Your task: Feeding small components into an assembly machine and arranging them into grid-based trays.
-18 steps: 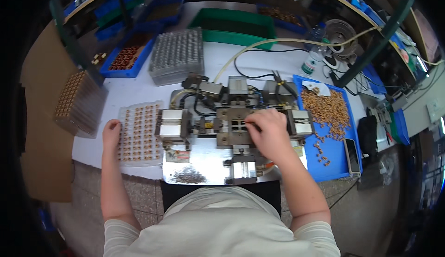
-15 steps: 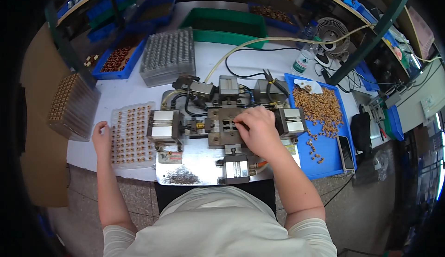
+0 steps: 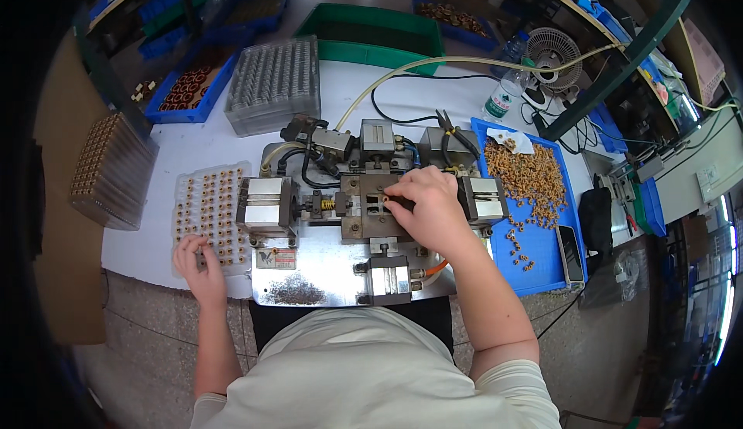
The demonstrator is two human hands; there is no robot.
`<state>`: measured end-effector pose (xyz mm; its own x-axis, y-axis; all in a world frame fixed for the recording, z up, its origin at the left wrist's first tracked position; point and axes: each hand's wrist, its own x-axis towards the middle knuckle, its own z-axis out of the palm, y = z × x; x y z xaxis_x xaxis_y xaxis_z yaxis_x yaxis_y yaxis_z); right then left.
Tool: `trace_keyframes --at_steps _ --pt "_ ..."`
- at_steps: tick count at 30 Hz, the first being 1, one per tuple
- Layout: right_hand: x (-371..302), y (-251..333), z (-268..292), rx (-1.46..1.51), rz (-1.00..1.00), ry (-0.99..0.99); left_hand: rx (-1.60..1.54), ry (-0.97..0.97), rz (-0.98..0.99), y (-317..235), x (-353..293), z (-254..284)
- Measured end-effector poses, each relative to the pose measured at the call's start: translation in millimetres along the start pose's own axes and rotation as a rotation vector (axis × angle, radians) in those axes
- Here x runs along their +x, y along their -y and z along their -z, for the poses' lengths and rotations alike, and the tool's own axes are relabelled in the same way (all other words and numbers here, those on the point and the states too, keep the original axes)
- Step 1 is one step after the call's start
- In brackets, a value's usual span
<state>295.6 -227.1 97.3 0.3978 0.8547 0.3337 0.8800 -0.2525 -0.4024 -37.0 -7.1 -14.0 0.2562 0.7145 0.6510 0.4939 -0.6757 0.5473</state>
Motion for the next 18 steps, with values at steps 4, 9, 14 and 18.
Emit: trace_keyframes --at_steps 4,9,14,18 --pt "2 0 2 -0.046 -0.037 0.012 0.017 0.019 -0.027 1 -3 -2" --pt "5 4 2 -0.019 -0.104 0.054 0.023 0.012 -0.05 2 -4 -2" --pt "5 7 2 0.016 -0.068 0.038 0.01 0.018 -0.052 0 -5 0" --pt "5 10 2 0.022 -0.064 0.067 0.004 0.015 -0.038 -1 -5 0"
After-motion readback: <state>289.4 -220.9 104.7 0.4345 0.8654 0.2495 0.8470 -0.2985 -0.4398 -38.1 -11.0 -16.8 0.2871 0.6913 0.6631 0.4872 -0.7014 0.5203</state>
